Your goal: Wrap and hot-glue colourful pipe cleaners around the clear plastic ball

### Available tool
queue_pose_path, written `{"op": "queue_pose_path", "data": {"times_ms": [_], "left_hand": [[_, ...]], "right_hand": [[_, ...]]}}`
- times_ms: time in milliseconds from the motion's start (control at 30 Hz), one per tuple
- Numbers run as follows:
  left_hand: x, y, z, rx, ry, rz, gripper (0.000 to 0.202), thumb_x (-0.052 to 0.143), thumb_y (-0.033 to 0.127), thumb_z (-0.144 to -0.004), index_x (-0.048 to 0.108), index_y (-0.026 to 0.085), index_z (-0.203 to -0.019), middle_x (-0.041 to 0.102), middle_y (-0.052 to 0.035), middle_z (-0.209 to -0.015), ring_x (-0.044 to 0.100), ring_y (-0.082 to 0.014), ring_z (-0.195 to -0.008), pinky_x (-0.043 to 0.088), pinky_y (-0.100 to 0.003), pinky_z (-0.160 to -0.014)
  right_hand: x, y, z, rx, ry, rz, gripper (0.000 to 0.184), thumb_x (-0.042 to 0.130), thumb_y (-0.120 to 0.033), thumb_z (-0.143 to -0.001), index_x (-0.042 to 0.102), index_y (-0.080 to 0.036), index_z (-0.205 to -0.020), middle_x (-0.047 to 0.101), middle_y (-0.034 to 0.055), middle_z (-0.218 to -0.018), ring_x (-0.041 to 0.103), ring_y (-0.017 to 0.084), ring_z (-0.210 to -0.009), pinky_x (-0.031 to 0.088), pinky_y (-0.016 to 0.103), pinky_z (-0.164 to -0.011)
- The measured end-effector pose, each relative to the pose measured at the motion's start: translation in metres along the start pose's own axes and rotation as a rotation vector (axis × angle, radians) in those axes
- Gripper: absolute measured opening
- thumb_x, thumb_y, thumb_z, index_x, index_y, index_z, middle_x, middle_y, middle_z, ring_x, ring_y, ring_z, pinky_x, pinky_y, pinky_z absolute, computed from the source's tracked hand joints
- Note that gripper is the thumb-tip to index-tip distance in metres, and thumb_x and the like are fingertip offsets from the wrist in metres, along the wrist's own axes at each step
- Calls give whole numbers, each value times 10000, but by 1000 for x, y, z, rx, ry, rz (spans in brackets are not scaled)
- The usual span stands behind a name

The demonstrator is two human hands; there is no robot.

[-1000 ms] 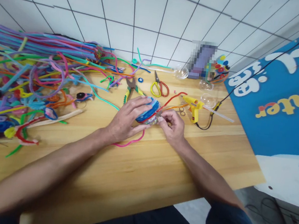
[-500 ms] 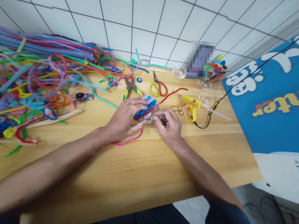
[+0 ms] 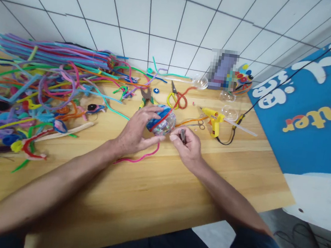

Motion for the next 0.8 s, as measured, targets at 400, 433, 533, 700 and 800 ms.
{"op": "queue_pose_path", "data": {"times_ms": [400,433,533,700,800], "left_hand": [[3,9,2,58,-93,-22,190,731,394,-1074,647,227,-1108,667,-166,-1592,560,-309,-1592,505,-593,-1300],[4,10,2,72,-99,-25,139,694,357,-1096,651,226,-1118,661,-163,-1600,544,-303,-1605,497,-595,-1308],[4,9,2,91,-103,-37,60,595,264,-1133,644,231,-1146,660,-147,-1595,519,-291,-1620,492,-599,-1305],[1,1,1,-58,-34,-52,268,652,345,-1110,572,257,-1350,684,-142,-1475,631,-289,-1450,546,-564,-1225],[1,-5,3,-139,-23,-15,471,671,410,-1091,504,267,-1507,626,-152,-1500,595,-316,-1468,512,-585,-1254]], "right_hand": [[5,-2,4,57,-111,-114,241,659,-451,-1050,784,-247,-1016,763,10,-907,645,173,-794,515,327,-761],[5,-2,4,45,-114,-107,237,657,-450,-1054,778,-249,-1022,760,7,-907,640,171,-788,511,328,-761],[2,3,7,31,-45,-75,247,668,-494,-1046,726,-255,-1071,718,-7,-872,595,165,-731,488,323,-709],[-11,15,6,-42,204,-16,289,536,-537,-1096,613,-267,-1031,628,-11,-836,527,171,-679,456,334,-664],[-18,11,-2,-108,191,154,213,573,-416,-1092,621,-266,-948,592,-17,-781,545,181,-703,459,345,-687]]}}
Point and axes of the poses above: each hand's wrist, its own z-axis away from the middle knuckle, its own x-axis out of the palm, y = z × x, the point moved 2 cm from there along -z, towards the middle knuckle
